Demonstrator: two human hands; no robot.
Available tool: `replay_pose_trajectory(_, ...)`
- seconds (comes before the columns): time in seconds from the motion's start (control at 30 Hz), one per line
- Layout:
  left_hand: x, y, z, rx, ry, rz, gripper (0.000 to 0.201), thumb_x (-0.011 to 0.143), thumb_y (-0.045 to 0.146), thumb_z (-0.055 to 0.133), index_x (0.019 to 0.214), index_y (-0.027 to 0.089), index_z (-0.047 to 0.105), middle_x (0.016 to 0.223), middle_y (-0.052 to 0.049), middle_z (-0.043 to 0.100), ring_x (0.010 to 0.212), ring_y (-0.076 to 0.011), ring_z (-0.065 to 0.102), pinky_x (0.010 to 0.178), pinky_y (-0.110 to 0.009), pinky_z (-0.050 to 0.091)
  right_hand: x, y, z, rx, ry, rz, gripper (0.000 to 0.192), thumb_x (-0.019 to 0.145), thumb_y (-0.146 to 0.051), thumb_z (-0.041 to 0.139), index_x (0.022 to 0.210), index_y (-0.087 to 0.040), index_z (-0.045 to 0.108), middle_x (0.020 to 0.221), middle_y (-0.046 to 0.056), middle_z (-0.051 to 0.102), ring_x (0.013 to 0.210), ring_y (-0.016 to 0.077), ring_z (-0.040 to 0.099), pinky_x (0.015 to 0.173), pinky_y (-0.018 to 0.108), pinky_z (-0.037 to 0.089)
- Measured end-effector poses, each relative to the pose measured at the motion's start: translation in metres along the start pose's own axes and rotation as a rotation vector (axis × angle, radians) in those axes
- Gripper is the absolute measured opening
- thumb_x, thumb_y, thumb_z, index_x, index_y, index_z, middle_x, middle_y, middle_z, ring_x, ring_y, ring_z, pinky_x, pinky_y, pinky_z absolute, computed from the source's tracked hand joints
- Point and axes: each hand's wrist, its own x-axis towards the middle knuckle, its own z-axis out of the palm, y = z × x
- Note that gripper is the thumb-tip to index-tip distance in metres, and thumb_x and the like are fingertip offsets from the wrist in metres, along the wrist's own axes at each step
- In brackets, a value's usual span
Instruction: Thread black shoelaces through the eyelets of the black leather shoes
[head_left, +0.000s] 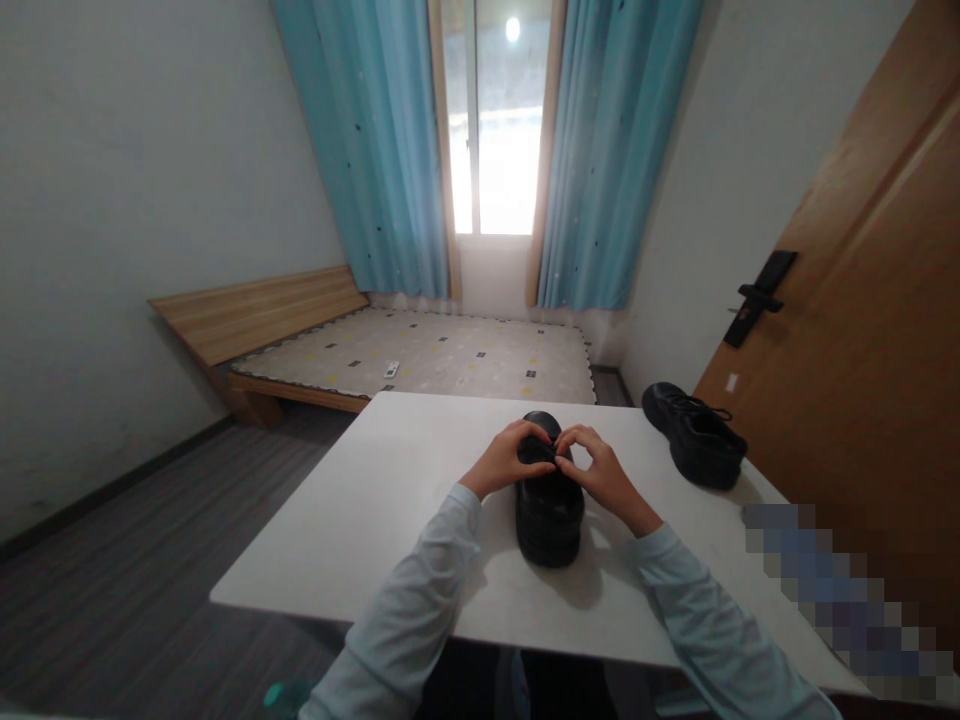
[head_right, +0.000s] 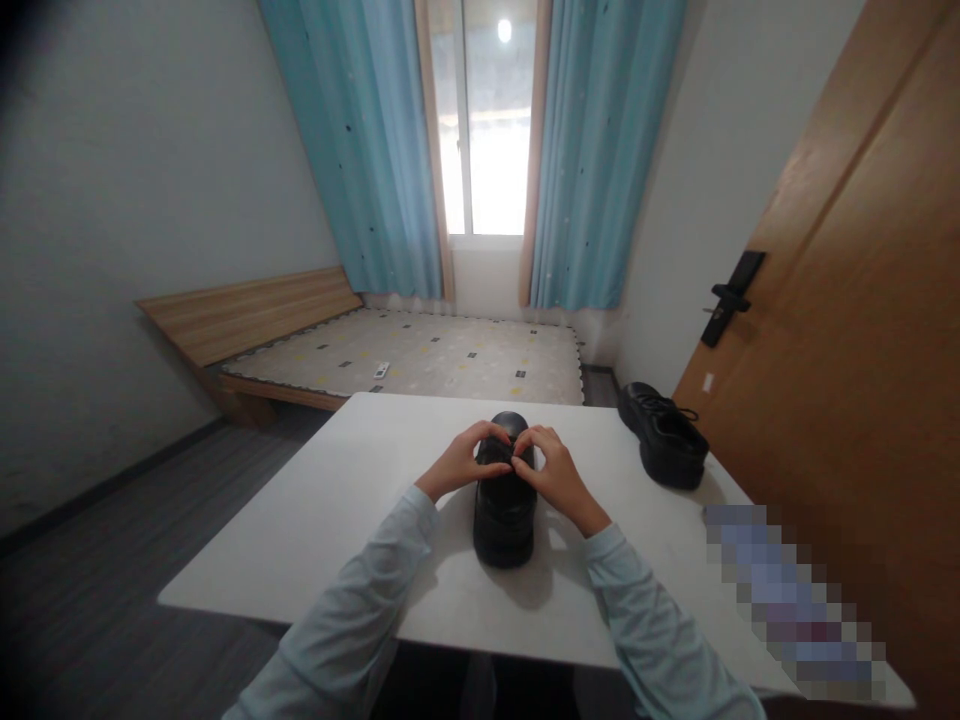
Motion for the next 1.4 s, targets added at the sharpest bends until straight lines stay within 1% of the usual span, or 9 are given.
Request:
replay_pose_trajectory(0.13, 0.0, 0.001, -0.001, 0.013, 0.018, 0.023, 0.029, 0.07, 0.036, 0.072, 0.092, 0.019, 0.062, 0.097, -0.006, 0.063, 0.098, -0.0207, 0.056, 0.089, -0.033, 0.043, 0.0, 0.002, -0.002, 0.052, -0.022, 0.048, 0.005, 0.078, -0.022, 0.058, 0.074, -0.021, 0.056, 0.082, 0.003, 0.059, 0.084, 0.0207, 0.054, 0.08, 0.038, 0.043)
replay_pose_trajectory(0.27, 0.0, 0.002, -0.002, 0.025, 0.055, 0.02, 0.024, 0.072, 0.037, 0.07, 0.085, 0.018, 0.062, 0.092, -0.006, 0.062, 0.093, -0.0196, 0.056, 0.086, -0.033, 0.043, -0.002, 0.003, -0.001, 0.023, -0.012, 0.069, 0.002, 0.078, -0.022, 0.058, 0.079, -0.021, 0.057, 0.081, 0.003, 0.058, 0.079, 0.0198, 0.054, 0.075, 0.037, 0.045)
replay_pose_trajectory(0.4, 0.0, 0.004, -0.002, 0.012, 0.091, -0.015, 0.023, 0.073, 0.039, 0.069, 0.079, 0.017, 0.062, 0.085, -0.005, 0.061, 0.086, -0.0184, 0.055, 0.082, -0.032, 0.044, -0.003, 0.002, 0.001, -0.054, -0.018, -0.002, 0.011, 0.08, -0.02, 0.053, 0.087, -0.023, 0.062, 0.086, 0.005, 0.06, 0.083, 0.0217, 0.055, 0.077, 0.038, 0.045)
replay_pose_trajectory(0.5, 0.0, 0.005, -0.003, -0.021, 0.094, -0.027, 0.023, 0.073, 0.038, 0.069, 0.077, 0.017, 0.062, 0.083, -0.005, 0.061, 0.085, -0.0179, 0.056, 0.081, -0.031, 0.044, -0.003, 0.0, 0.002, -0.135, -0.015, -0.057, 0.012, 0.078, -0.018, 0.055, 0.084, -0.024, 0.064, 0.087, 0.006, 0.06, 0.088, 0.0241, 0.055, 0.08, 0.041, 0.044)
replay_pose_trajectory(0.6, 0.001, 0.003, -0.003, -0.048, 0.077, -0.025, 0.023, 0.073, 0.038, 0.069, 0.078, 0.017, 0.061, 0.084, -0.004, 0.061, 0.086, -0.0175, 0.056, 0.082, -0.031, 0.044, -0.002, -0.001, 0.002, -0.146, 0.003, -0.055, 0.01, 0.075, -0.017, 0.059, 0.081, -0.023, 0.063, 0.086, 0.006, 0.061, 0.088, 0.0244, 0.055, 0.08, 0.041, 0.044)
replay_pose_trajectory(0.77, 0.0, 0.001, -0.003, -0.082, 0.052, -0.047, 0.027, 0.07, 0.037, 0.072, 0.084, 0.017, 0.06, 0.088, -0.004, 0.062, 0.089, -0.0175, 0.058, 0.085, -0.032, 0.045, -0.001, 0.001, 0.002, 0.06, 0.031, 0.071, 0.001, 0.076, -0.021, 0.057, 0.076, -0.021, 0.058, 0.083, 0.004, 0.06, 0.084, 0.0213, 0.057, 0.078, 0.039, 0.045)
replay_pose_trajectory(0.93, -0.001, 0.002, -0.002, -0.115, 0.077, -0.082, 0.038, 0.066, 0.036, 0.075, 0.096, 0.018, 0.058, 0.097, -0.005, 0.063, 0.095, -0.0187, 0.059, 0.087, -0.034, 0.047, -0.002, 0.007, 0.002, 0.253, -0.009, 0.228, 0.007, 0.074, -0.026, 0.059, 0.073, -0.02, 0.054, 0.085, 0.003, 0.062, 0.087, 0.0208, 0.059, 0.08, 0.039, 0.045)
replay_pose_trajectory(1.17, 0.0, 0.004, -0.005, -0.012, 0.058, -0.009, 0.025, 0.071, 0.035, 0.071, 0.089, 0.018, 0.065, 0.091, -0.006, 0.064, 0.09, -0.019, 0.058, 0.085, -0.032, 0.045, -0.002, 0.005, 0.003, 0.379, 0.049, 0.32, 0.012, 0.073, -0.03, 0.062, 0.074, -0.02, 0.055, 0.081, 0.002, 0.062, 0.082, 0.0196, 0.06, 0.076, 0.035, 0.046)
replay_pose_trajectory(1.4, -0.001, 0.004, -0.004, -0.085, 0.06, -0.04, 0.018, 0.079, 0.032, 0.063, 0.088, 0.017, 0.063, 0.092, -0.006, 0.063, 0.092, -0.0181, 0.058, 0.086, -0.032, 0.045, -0.001, 0.006, 0.008, 0.378, 0.114, 0.343, 0.015, 0.073, -0.032, 0.062, 0.074, -0.021, 0.053, 0.073, 0.0, 0.057, 0.071, 0.0175, 0.056, 0.069, 0.032, 0.045)
